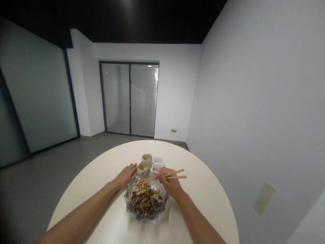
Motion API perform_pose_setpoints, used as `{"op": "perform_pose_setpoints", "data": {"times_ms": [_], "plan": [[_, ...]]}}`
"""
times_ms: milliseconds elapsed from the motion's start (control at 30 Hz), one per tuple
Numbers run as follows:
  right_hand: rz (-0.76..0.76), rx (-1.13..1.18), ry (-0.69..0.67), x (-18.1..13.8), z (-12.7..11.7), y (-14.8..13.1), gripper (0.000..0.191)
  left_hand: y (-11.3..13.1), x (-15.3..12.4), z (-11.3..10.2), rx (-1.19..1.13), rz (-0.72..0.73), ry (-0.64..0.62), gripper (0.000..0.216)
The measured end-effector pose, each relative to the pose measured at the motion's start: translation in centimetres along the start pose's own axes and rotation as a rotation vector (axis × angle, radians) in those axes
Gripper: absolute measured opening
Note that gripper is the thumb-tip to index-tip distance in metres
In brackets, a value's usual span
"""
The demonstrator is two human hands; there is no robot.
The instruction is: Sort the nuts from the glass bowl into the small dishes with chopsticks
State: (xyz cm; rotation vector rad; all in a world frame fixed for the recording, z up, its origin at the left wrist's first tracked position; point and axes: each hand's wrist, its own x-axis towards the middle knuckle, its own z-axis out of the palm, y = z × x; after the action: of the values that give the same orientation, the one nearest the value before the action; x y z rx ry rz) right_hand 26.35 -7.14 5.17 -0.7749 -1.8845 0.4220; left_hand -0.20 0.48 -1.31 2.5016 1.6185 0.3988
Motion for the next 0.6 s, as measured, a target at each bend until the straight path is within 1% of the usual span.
{"op": "perform_pose_setpoints", "data": {"times_ms": [233, 367, 467, 600], "plan": [[-0.123, -0.108, -0.125, 0.01, 0.24, -0.55, 0.056, 0.19, 0.09, -0.14, 0.001, -0.001, -0.003, 0.052], [-0.166, -0.156, -0.185, -0.09, 0.04, -0.62, 0.051, 0.32, 0.09, -0.29, 0.019, 0.0, 0.0, 0.052], [-0.168, -0.168, -0.185, -0.12, 0.01, -0.63, 0.05, 0.34, 0.07, -0.37, 0.026, 0.0, -0.006, 0.052], [-0.148, -0.156, -0.145, -0.05, -0.02, -0.81, 0.051, 0.23, 0.0, -0.34, 0.013, -0.004, -0.01, 0.053]]}}
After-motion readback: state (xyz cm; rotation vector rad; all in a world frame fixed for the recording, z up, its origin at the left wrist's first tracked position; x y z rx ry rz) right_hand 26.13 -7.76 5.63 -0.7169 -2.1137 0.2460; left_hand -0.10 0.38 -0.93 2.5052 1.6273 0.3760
